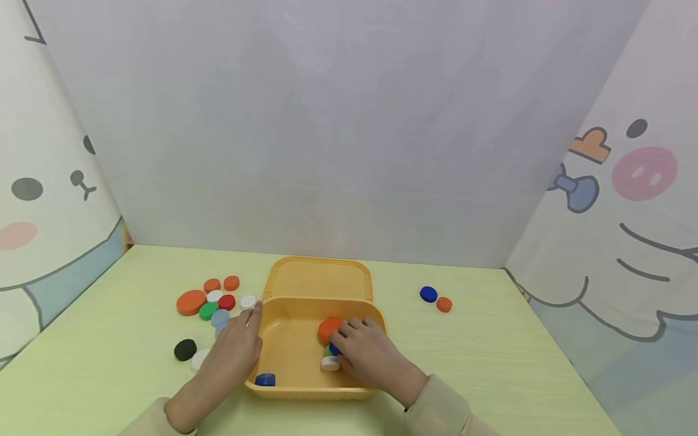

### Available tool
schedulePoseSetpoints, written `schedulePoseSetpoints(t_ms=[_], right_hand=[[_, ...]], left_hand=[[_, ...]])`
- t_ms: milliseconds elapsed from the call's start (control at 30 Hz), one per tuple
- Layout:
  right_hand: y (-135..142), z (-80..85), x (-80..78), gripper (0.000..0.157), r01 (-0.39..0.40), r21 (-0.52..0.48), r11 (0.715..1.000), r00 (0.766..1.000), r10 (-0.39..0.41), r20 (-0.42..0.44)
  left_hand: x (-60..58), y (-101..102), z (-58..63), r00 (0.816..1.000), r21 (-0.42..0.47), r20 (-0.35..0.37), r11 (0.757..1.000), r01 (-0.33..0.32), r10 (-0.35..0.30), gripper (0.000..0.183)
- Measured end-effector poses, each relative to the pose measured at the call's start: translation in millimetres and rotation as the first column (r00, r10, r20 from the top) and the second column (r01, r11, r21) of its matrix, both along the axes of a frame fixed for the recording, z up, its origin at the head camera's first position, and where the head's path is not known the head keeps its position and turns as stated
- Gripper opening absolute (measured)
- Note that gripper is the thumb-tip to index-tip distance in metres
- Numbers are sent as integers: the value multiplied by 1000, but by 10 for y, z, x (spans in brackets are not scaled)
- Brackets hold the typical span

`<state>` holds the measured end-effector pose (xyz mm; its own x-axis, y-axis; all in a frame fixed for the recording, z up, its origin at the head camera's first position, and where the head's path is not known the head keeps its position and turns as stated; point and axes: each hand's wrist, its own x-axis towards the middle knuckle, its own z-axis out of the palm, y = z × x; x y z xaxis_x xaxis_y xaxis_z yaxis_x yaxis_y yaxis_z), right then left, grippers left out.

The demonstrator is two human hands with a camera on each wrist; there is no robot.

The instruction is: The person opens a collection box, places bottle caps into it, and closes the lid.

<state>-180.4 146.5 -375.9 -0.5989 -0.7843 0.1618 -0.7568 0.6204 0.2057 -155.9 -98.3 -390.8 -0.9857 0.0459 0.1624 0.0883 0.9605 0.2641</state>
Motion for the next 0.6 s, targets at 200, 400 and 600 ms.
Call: schedulePoseSetpoints(t_ms=[200, 400, 600], right_hand=[[7, -8, -3, 30, -13, -9, 1000, 1000, 13, -2], [19, 29, -7, 31, 6, -12, 1000, 1000, -6, 19], [74, 73, -62, 23, -6, -83, 997, 999, 2, -49]], left_hand=[[0, 2, 1, 1000, 0, 5, 1000, 1, -1, 64], [9, 1, 3, 1000, -8, -5, 1000, 6, -6, 64], [9, -3, -3, 1000, -11, -11, 1000, 6, -6, 64]])
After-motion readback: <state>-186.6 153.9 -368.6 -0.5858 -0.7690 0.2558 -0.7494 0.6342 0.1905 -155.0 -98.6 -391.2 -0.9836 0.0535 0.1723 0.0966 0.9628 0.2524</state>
